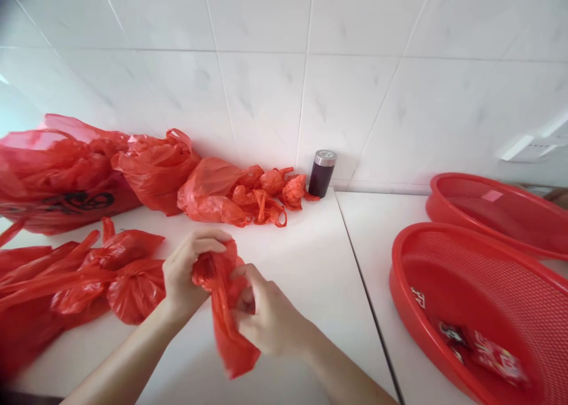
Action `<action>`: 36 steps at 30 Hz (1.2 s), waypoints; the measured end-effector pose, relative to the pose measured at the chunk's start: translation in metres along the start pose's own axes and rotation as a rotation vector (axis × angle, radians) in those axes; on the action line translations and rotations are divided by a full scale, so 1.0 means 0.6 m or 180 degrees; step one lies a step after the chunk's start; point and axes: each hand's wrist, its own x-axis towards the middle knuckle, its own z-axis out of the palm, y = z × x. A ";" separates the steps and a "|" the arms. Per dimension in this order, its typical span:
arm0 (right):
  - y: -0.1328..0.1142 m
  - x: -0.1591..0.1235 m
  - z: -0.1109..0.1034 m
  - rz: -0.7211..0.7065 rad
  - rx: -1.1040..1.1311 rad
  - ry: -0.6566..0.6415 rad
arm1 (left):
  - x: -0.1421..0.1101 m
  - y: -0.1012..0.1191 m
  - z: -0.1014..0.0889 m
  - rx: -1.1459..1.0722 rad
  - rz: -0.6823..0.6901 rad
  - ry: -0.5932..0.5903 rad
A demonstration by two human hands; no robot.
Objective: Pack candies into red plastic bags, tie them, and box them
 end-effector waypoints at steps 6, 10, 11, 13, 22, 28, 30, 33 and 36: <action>-0.019 0.028 -0.028 -0.0649 -0.0180 0.0878 | -0.009 -0.012 -0.003 -0.0322 -0.0449 -0.0051; -0.047 0.041 -0.034 -0.0770 -0.0368 0.0762 | -0.014 -0.013 -0.003 -0.0485 -0.0394 -0.0127; -0.052 0.041 -0.033 -0.0858 -0.0222 0.0868 | -0.015 -0.013 -0.003 -0.0514 -0.0402 -0.0179; -0.060 0.041 -0.033 -0.1026 0.0165 0.0975 | -0.016 -0.013 -0.004 -0.0544 -0.0498 -0.0294; -0.071 0.026 -0.045 -0.0745 0.0909 0.0698 | -0.011 -0.004 0.003 -0.0343 -0.0317 -0.0527; -0.089 0.012 -0.069 -0.0874 0.1787 0.0576 | -0.009 0.003 -0.020 -0.0393 -0.0016 -0.1560; -0.073 0.004 -0.094 -0.0735 0.1755 0.0820 | -0.024 -0.009 -0.051 -0.0319 -0.0461 -0.1862; -0.022 0.001 -0.134 -0.0542 0.1464 0.1452 | -0.060 -0.033 -0.109 -0.0004 -0.1357 -0.1873; 0.039 0.025 -0.164 -0.0230 0.0693 0.1774 | -0.084 -0.048 -0.149 0.0146 -0.1975 -0.1938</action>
